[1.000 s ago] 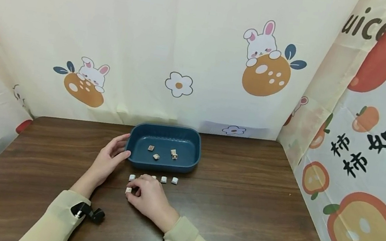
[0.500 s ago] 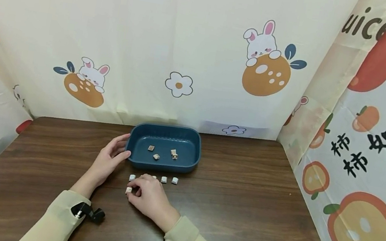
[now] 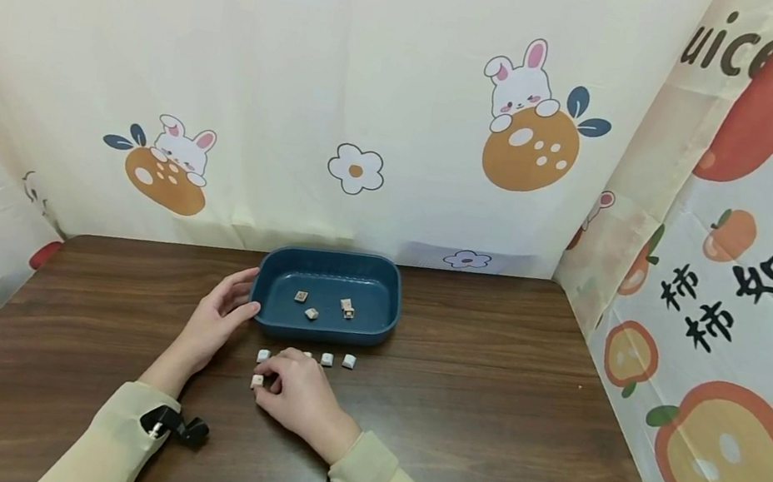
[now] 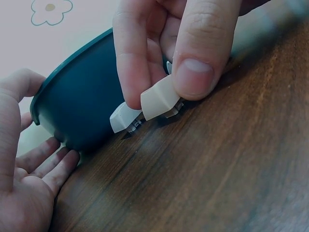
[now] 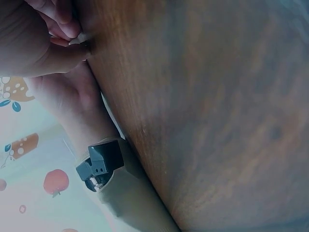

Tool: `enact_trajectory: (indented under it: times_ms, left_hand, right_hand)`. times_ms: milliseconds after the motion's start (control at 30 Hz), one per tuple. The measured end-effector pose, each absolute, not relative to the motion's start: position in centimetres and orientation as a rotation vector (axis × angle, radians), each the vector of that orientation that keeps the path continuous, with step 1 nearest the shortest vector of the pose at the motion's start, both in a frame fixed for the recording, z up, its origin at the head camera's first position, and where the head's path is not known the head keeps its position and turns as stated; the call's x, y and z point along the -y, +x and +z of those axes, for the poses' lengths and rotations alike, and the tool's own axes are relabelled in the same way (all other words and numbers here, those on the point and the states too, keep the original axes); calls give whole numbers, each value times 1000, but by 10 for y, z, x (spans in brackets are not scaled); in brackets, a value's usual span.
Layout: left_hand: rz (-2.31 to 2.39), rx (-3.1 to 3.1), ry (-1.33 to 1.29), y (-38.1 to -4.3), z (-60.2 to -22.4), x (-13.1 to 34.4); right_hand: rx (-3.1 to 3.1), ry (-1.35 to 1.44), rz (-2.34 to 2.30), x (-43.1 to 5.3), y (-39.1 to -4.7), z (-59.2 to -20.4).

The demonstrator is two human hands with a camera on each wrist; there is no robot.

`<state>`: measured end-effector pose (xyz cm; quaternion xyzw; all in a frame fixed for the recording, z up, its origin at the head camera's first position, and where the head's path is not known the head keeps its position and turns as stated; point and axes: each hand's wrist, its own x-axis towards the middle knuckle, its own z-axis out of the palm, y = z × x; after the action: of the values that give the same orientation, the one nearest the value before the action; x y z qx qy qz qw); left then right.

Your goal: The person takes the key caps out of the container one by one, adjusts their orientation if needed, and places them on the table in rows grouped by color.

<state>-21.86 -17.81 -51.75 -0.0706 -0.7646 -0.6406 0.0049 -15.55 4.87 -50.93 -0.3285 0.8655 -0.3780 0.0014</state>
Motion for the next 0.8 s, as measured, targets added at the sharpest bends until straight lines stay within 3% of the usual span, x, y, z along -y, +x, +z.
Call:
enact_trajectory:
  times_ms: [500,800]
  left_hand:
    - [-1972,2416,-205,-219,-517,178]
    - [-1975,2413,-217,-218,-519,179]
  right_hand:
    - [-2695,-1019,-1183,-51,-155,-504]
    - [-2634,-990,-1348,-60,-157,-482]
